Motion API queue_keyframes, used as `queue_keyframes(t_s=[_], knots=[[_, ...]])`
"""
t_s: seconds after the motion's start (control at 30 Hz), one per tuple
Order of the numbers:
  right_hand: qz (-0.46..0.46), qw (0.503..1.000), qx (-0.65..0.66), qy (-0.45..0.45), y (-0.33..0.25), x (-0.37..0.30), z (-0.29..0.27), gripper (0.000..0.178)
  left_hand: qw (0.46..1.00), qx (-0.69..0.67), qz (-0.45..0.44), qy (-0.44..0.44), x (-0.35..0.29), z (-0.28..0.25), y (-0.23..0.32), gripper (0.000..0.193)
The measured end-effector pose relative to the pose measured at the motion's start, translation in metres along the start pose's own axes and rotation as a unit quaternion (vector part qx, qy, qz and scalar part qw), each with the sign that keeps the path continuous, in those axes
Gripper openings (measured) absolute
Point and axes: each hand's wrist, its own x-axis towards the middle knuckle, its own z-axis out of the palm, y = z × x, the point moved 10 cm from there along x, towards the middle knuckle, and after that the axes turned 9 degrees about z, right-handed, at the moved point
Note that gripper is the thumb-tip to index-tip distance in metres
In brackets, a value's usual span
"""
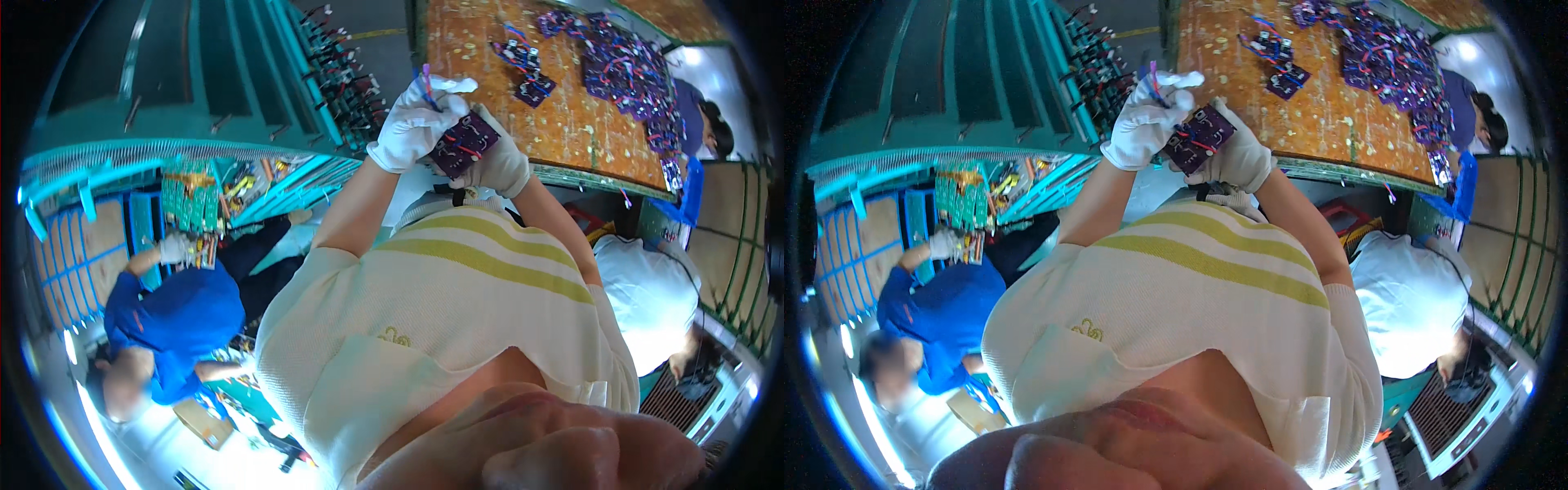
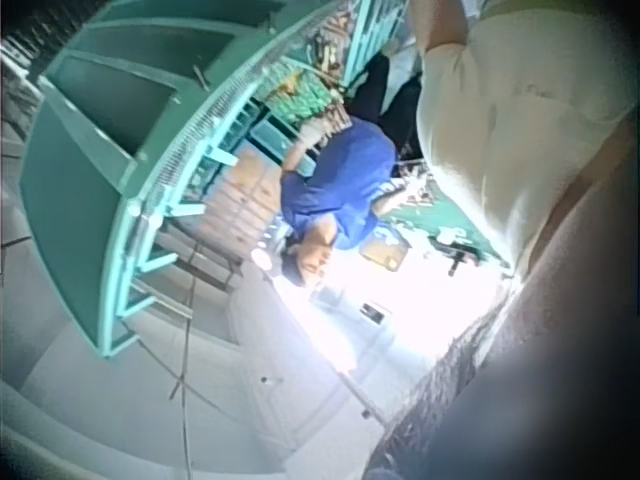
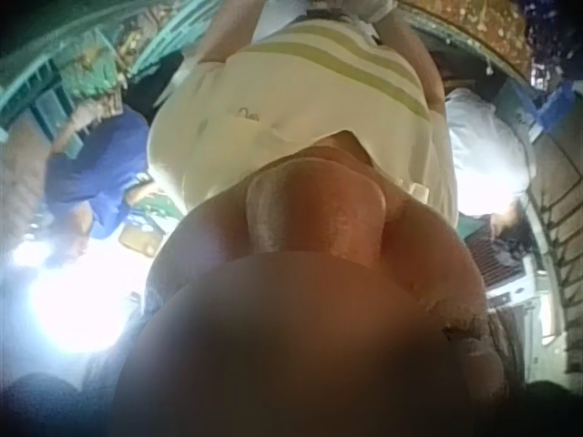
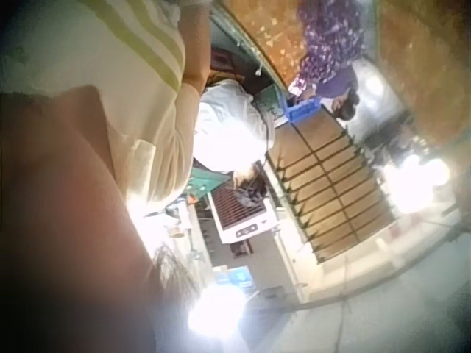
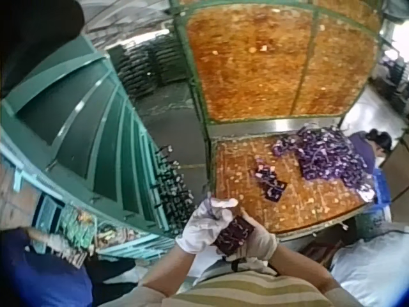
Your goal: The person assembles small electronic modules by connecting red and blue wires to purple circuit boards. They repeatedly pick up a board, attach the wires, and place the finished unit onto a wooden workbench. The process is repetitive and involves handling multiple identical components.
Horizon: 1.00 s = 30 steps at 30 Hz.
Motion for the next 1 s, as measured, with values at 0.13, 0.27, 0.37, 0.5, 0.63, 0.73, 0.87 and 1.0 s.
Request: queue_keyframes(t_s=[0.13, 0.27, 0.37, 0.5, 0.63, 0.73, 0.87, 1.0], knots=[[-0.126, 0.985, -0.043, 0.111, -0.004, -0.004, 0.026, 0.074, 0.904, 0.407, 0.038, 0.125, -0.034, 0.023, 0.04, 0.021], [-0.17, 0.897, -0.343, 0.223, -0.005, -0.011, 0.032, 0.054, 0.815, 0.522, 0.148, 0.203, -0.082, 0.034, 0.061, 0.013], [-0.312, 0.563, -0.693, 0.325, 0.003, -0.046, 0.08, 0.06, 0.818, 0.462, 0.215, 0.266, -0.113, 0.042, 0.053, 0.012], [-0.34, -0.011, -0.932, 0.126, 0.097, -0.052, 0.151, 0.056, 0.821, 0.437, 0.228, 0.289, -0.157, 0.052, 0.033, 0.007], [-0.446, -0.3, -0.836, -0.111, 0.191, -0.08, 0.119, 0.026, 0.783, 0.483, 0.224, 0.323, -0.212, 0.064, 0.016, 0.01], [-0.4, -0.308, -0.825, -0.255, 0.235, -0.087, 0.088, 0.028, 0.707, 0.514, 0.255, 0.414, -0.276, 0.053, 0.002, 0.008], [-0.369, -0.271, -0.829, -0.319, 0.296, -0.085, 0.069, 0.03, 0.634, 0.525, 0.172, 0.541, -0.349, 0.038, -0.019, 0.011], [-0.319, -0.231, -0.866, -0.309, 0.348, -0.063, 0.076, 0.035, 0.697, 0.373, 0.177, 0.586, -0.391, 0.031, -0.032, 0.014]])
